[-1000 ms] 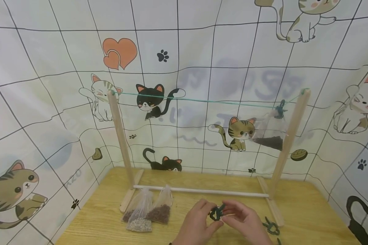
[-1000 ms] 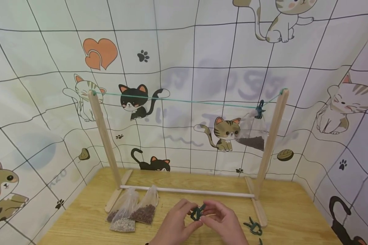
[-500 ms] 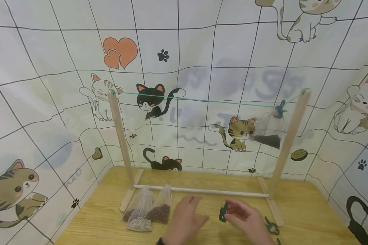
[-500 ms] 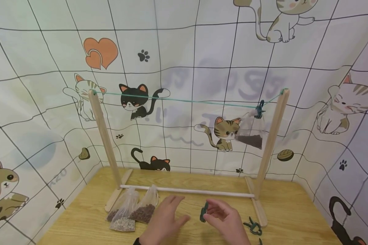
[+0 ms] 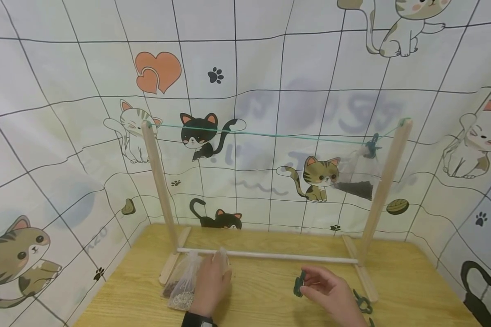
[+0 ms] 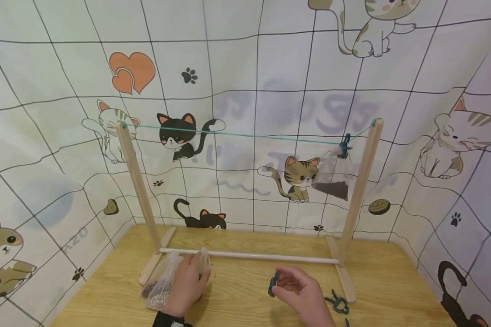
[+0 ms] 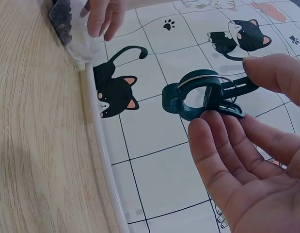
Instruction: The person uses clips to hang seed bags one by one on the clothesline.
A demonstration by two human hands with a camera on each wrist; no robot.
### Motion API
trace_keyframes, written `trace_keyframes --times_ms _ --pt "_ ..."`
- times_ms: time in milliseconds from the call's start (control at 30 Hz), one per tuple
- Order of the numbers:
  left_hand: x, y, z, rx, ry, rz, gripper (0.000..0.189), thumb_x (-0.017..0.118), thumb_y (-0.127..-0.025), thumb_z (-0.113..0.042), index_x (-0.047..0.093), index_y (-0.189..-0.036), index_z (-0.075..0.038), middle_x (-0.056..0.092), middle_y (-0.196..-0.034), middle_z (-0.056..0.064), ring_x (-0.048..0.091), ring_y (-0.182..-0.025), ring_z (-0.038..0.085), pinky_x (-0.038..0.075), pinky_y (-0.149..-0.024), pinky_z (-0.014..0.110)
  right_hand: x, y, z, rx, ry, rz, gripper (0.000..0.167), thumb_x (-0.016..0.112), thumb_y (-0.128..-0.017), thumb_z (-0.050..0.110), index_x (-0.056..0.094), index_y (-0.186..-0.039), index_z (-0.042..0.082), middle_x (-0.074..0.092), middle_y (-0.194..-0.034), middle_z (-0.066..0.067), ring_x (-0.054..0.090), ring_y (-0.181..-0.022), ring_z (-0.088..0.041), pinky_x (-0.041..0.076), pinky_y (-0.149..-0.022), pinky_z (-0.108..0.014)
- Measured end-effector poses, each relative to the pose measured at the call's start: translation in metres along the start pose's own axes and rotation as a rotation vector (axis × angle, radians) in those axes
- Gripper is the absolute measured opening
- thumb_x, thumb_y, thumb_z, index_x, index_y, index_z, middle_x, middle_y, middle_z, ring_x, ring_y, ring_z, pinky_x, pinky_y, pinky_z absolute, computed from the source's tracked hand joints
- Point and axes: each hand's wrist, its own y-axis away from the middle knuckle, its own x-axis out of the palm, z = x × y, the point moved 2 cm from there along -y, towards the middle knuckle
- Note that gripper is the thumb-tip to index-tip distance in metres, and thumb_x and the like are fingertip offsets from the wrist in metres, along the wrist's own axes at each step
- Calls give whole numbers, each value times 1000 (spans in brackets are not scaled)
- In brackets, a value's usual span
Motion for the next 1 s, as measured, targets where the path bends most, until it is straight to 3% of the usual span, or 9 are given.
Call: trace_keyframes --times_ms 267,633,733,833,900,1000 --pt "8 0 8 -99 9 93 59 76 -90 -14 54 -139 9 60 -129 30 58 -117 51 43 -93 70 -1 -1 -1 -32 -7 22 44 77 -93 9 63 -132 -6 67 -106 -10 67 -89 -8 59 -80 -26" --pt "7 -3 6 -141 -2 67 52 76 -89 -13 60 -133 8 69 -115 27 65 -108 48 44 -94 67 -3 -1 -2 -4 -3 16 46 77 -92 10 63 -132 -6 66 -106 -12 67 -89 -10 58 -79 -27" --pt "7 -2 5 -114 3 70 42 75 -87 -11 66 -125 7 72 -91 15 69 -94 39 45 -90 63 -4 -1 -2 2 -2 19 46 78 -92 10 63 -132 -6 66 -106 -12 67 -89 -10 58 -79 -27" --pt "6 0 4 -37 -1 67 32 75 -83 -6 73 -113 3 63 -69 2 66 -74 27 47 -82 59 -4 -1 -2 5 -6 29 46 77 -92 11 62 -133 -6 65 -107 -12 67 -89 -9 58 -80 -27" --pt "5 0 2 17 -7 73 30 74 -81 -3 75 -111 1 65 -69 1 67 -72 24 50 -81 59 -4 -1 -3 4 -8 35 47 77 -93 11 62 -133 -7 65 -107 -12 67 -90 -9 58 -80 -27" --pt "3 0 0 65 -6 106 23 73 -80 0 77 -103 -2 75 -83 8 72 -80 28 51 -81 61 -5 -1 -3 2 -6 40 47 77 -93 11 62 -134 -7 65 -108 -12 66 -90 -9 58 -80 -27"
